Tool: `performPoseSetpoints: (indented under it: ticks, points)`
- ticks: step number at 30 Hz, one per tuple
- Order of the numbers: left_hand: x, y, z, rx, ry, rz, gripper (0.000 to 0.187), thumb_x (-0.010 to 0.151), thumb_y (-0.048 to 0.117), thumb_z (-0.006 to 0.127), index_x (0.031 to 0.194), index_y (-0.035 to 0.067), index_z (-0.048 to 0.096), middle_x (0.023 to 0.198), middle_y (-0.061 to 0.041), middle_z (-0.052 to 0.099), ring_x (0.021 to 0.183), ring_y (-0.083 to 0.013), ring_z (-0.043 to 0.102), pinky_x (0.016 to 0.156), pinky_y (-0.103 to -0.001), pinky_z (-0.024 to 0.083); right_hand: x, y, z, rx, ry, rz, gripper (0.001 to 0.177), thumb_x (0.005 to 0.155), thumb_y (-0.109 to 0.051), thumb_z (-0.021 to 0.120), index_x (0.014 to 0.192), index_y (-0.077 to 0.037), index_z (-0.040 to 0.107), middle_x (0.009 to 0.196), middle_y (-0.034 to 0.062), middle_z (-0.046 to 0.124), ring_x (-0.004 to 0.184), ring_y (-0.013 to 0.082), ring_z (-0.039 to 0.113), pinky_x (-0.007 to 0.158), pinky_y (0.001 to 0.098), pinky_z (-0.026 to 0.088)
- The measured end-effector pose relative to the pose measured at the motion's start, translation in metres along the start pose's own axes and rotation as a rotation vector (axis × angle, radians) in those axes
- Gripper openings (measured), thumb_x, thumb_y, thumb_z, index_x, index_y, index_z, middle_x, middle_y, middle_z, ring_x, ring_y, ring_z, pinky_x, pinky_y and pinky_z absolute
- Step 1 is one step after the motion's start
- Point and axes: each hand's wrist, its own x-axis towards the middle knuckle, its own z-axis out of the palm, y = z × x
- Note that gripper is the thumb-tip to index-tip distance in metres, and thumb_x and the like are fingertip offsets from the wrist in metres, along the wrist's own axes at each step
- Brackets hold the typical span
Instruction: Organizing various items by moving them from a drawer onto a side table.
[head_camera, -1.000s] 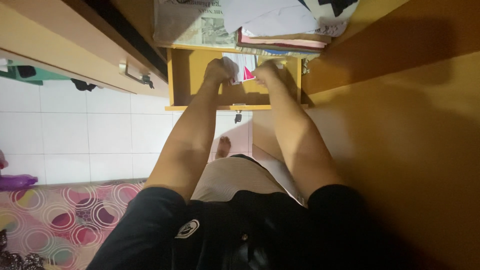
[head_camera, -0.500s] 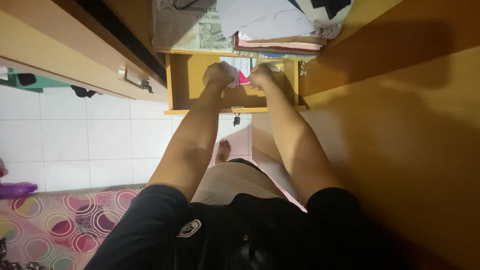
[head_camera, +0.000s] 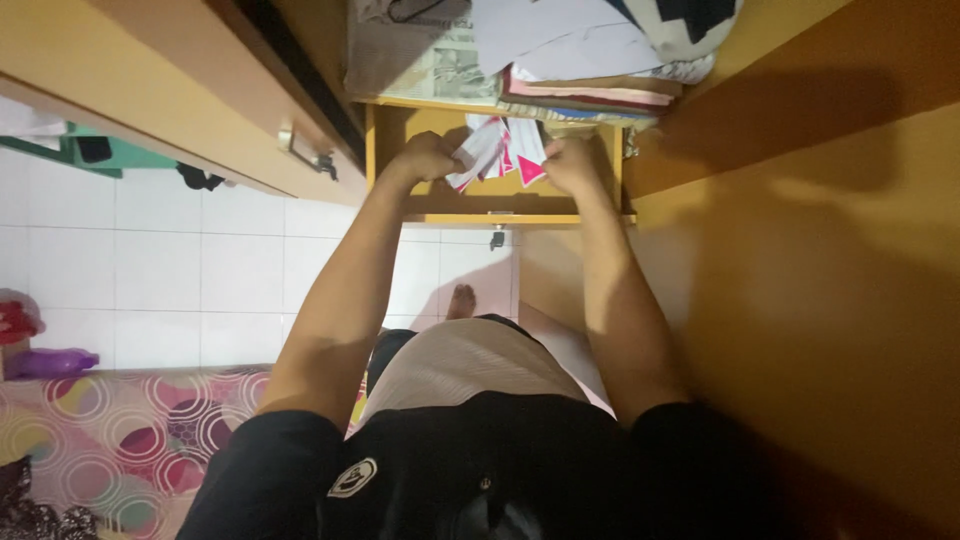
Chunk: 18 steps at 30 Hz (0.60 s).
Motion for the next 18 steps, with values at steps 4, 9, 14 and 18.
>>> performPoseSetpoints:
  ticks: [4,9,14,18]
  points:
    - [-0.054,-0.015,-0.022,-0.007,-0.008,0.169,0.035,0.083,0.032,0.075,0.106,0.006,0.079,0.076,-0.011,0.076,0.062,-0.0152,0.071,0.064,-0.031,0.055,-0.004,0.024,0.017,0.069,0.033,0.022,0.018,0.087,-0.009,0.075,0.104,-0.011,0.078,0.095,0.0065,0.078,0.072,0.0183,0.075,0.077,0.0324,0.058]
    - [-0.103,-0.033,-0.046,-0.182,0.074,0.320,0.031,0.083,0.023,0.072,0.101,-0.002,0.078,0.069,-0.011,0.073,0.057,-0.0140,0.067,0.056,-0.031,0.053,-0.039,0.019,0.005,0.210,0.109,-0.077,0.020,0.089,-0.005,0.071,0.108,-0.008,0.077,0.103,0.0093,0.078,0.090,0.0164,0.075,0.081,0.0336,0.059]
    - [-0.159,-0.054,-0.074,-0.250,0.060,0.310,0.030,0.090,0.027,0.072,0.099,-0.002,0.076,0.071,-0.009,0.070,0.056,-0.0181,0.061,0.054,-0.034,0.047,-0.082,-0.015,-0.017,0.214,0.036,-0.105,0.022,0.094,-0.008,0.069,0.115,-0.007,0.075,0.103,0.0079,0.077,0.085,0.0186,0.069,0.075,0.0337,0.054]
    - [-0.178,-0.101,-0.083,-0.398,0.117,0.450,0.026,0.091,0.025,0.073,0.100,0.000,0.076,0.079,-0.005,0.071,0.072,-0.0121,0.063,0.066,-0.029,0.050,-0.094,-0.002,-0.001,0.310,-0.007,-0.244,0.021,0.098,-0.009,0.068,0.118,-0.003,0.073,0.096,0.0063,0.075,0.084,0.0123,0.066,0.072,0.0260,0.051]
